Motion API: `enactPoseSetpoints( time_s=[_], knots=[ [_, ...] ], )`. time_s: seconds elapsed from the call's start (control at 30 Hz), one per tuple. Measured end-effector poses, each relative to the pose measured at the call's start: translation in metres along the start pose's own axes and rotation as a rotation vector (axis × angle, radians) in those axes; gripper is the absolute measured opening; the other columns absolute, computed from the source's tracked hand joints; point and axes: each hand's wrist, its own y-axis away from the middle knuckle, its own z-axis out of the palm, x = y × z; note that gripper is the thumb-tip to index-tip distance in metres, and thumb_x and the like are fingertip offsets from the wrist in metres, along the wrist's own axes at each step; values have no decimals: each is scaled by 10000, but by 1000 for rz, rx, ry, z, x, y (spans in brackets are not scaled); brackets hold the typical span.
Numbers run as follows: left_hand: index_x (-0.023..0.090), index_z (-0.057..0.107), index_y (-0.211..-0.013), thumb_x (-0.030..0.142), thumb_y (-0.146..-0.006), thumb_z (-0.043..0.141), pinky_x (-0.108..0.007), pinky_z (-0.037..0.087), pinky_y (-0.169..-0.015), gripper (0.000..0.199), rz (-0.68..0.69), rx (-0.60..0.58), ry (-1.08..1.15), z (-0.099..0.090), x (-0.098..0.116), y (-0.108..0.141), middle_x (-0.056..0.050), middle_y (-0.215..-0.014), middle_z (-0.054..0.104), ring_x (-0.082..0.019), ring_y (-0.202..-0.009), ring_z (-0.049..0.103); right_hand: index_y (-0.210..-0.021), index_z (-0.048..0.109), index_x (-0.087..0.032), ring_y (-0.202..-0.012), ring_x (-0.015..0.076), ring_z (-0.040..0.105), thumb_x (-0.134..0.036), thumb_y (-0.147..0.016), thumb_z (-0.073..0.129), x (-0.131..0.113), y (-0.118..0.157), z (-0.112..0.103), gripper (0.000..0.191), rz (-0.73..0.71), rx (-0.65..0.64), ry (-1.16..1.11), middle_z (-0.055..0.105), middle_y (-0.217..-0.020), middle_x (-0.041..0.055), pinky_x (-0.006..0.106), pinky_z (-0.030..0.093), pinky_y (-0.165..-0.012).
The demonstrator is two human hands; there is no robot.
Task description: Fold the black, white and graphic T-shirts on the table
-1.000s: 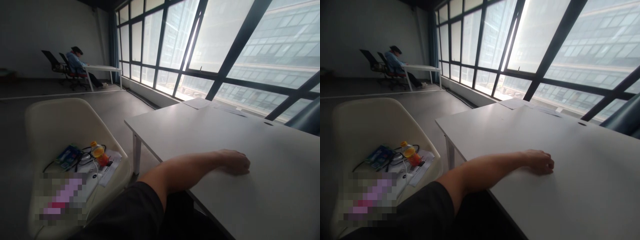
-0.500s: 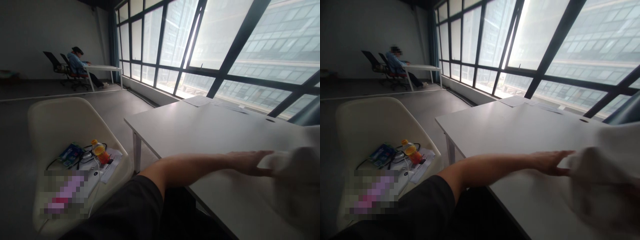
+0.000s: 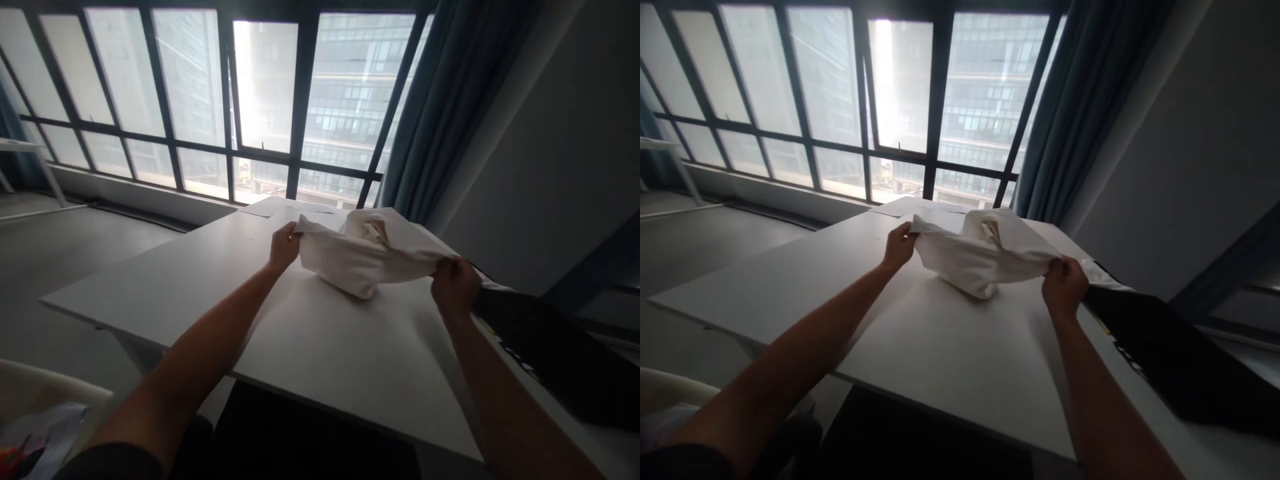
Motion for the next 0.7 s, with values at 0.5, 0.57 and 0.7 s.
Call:
enactPoseSetpoints(
  time_s=[0.5,0.57,0.7],
  knots=[
    [173,688,-907,499,-807,596,-327,514,-805,353,67,-1061,260,19,64,51,-57,-908,700,-231,-893,632,-566,382,-245,-415,116,402,-842,-805,234,26,-33,-28,659,172,-72,-546,355,-444,-66,288,452,-539],
    [202,710,-908,477,-759,667,-366,470,-943,316,227,-1220,78,29,73,73,-48,-976,711,-267,-1026,617,-552,380,-244,-363,97,344,-848,-797,244,34,-36,-35,666,210,-123,-575,347,-419,-76,289,457,-512],
    [242,721,-1003,336,-773,635,-358,436,-1004,263,334,-1196,-199,41,90,101,-37,-1104,718,-274,-1116,601,-806,634,-181,-628,147,612,-646,-684,675,34,-23,-30,482,106,-337,-381,690,-779,45,317,520,-672]
  ],
)
